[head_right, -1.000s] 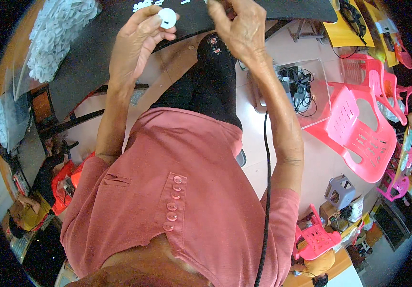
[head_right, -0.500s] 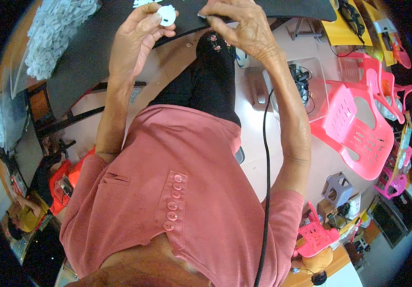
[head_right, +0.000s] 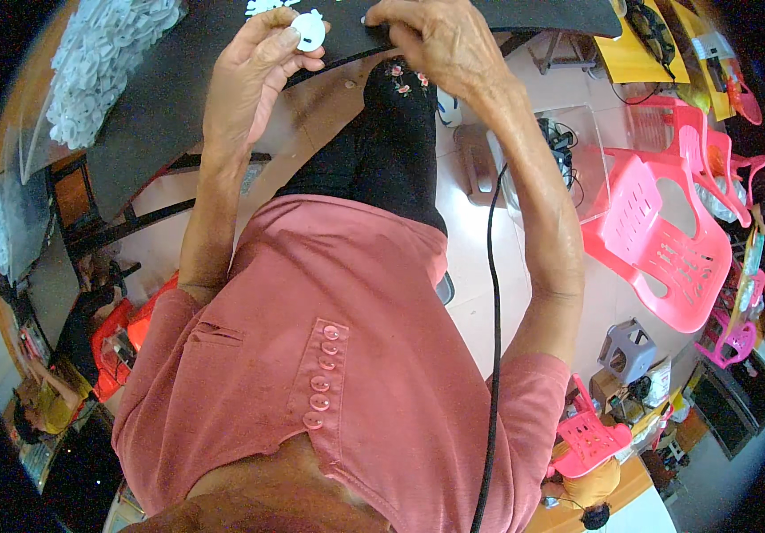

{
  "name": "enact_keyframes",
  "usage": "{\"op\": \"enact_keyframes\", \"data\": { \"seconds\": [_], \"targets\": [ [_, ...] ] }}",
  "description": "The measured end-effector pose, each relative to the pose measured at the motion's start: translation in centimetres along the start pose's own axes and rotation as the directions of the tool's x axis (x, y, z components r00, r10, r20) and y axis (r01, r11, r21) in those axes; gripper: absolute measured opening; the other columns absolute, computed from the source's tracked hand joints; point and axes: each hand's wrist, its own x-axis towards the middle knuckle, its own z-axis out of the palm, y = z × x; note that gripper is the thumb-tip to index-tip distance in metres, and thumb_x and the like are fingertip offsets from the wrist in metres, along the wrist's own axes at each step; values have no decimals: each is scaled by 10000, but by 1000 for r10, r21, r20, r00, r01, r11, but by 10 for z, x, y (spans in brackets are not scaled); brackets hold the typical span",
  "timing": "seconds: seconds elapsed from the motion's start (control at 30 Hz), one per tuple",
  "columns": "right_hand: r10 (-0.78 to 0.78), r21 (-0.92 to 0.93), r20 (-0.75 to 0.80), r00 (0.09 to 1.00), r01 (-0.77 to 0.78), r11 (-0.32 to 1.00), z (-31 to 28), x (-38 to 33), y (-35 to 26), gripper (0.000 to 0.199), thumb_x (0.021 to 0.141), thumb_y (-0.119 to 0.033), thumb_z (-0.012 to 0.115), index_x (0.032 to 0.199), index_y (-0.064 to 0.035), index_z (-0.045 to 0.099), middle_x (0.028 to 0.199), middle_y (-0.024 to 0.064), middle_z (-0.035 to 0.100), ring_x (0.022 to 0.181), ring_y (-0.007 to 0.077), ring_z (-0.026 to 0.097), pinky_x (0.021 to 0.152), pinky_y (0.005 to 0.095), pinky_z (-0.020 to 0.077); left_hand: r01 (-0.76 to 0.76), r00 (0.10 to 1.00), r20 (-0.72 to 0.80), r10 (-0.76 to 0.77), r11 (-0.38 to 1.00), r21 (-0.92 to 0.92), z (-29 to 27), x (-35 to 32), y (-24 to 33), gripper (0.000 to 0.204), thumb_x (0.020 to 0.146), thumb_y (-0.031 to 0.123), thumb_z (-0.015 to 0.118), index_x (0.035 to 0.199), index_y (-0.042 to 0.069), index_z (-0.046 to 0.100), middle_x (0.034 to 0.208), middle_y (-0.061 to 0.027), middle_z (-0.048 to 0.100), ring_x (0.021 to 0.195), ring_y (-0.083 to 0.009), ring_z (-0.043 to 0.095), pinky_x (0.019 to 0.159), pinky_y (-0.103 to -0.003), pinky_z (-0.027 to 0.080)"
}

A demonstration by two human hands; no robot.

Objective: Assembling small white plastic components by hand at a workspace.

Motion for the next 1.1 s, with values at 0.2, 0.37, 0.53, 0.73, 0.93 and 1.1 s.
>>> {"op": "enact_keyframes", "data": {
  "seconds": [0.2, 0.37, 0.53, 0.73, 0.93, 1.1],
  "targets": [
    [7, 355, -157, 988, 50, 934, 2, 4, 31, 217, 774, 166, 520, 847, -7, 630, 819, 74, 619, 741, 184, 613, 684, 263, 473, -11, 1000, -1, 11, 1000, 5, 2, -1, -1, 145, 995, 63, 619, 1127, 6, 608, 994, -69, 675, 874, -142, 669, 803, -279, 568],
    [316, 252, -51, 947, -294, 922, -6, 1, -13, 97, 815, 55, 608, 881, 13, 666, 797, 120, 635, 696, 229, 636, 647, 324, 502, -13, 1000, -5, 13, 999, -37, 1, -1, -2, 153, 993, 60, 623, 1136, 11, 605, 1001, -69, 677, 880, -141, 672, 801, -273, 567],
    [263, 38, -21, 965, -262, 964, 2, 0, -30, 109, 833, -54, 681, 932, -12, 700, 786, 158, 620, 702, 346, 633, 654, 424, 510, -29, 1000, 0, 29, 1000, -4, 2, -1, -3, 152, 993, 59, 623, 1137, 12, 603, 1004, -67, 678, 875, -135, 671, 795, -266, 567],
    [-39, 90, -20, 999, 40, 995, 2, 6, 11, 139, 822, 28, 599, 917, -26, 684, 871, 136, 637, 784, 282, 641, 688, 366, 507, -26, 1000, 10, 26, 1000, -11, 2, -1, -2, 150, 994, 65, 624, 1133, 12, 602, 995, -66, 677, 866, -131, 667, 793, -264, 565],
    [224, 301, 56, 973, -231, 925, -8, -4, -1, 175, 807, 61, 594, 930, -25, 683, 897, 100, 633, 812, 227, 629, 714, 326, 490, 8, 1000, -16, -7, 999, 36, 8, -4, 5, 156, 995, 65, 623, 1140, 8, 604, 999, -70, 678, 868, -134, 669, 796, -265, 566],
    [52, -38, -34, 998, -54, 998, 0, -9, -27, 131, 804, -49, 729, 928, -34, 689, 924, 101, 638, 815, 263, 607, 735, 358, 469, -7, 1000, -9, 7, 1000, -13, 5, -2, 1, 154, 994, 61, 623, 1136, 4, 608, 1003, -74, 679, 873, -140, 672, 797, -267, 566]
  ]
}}
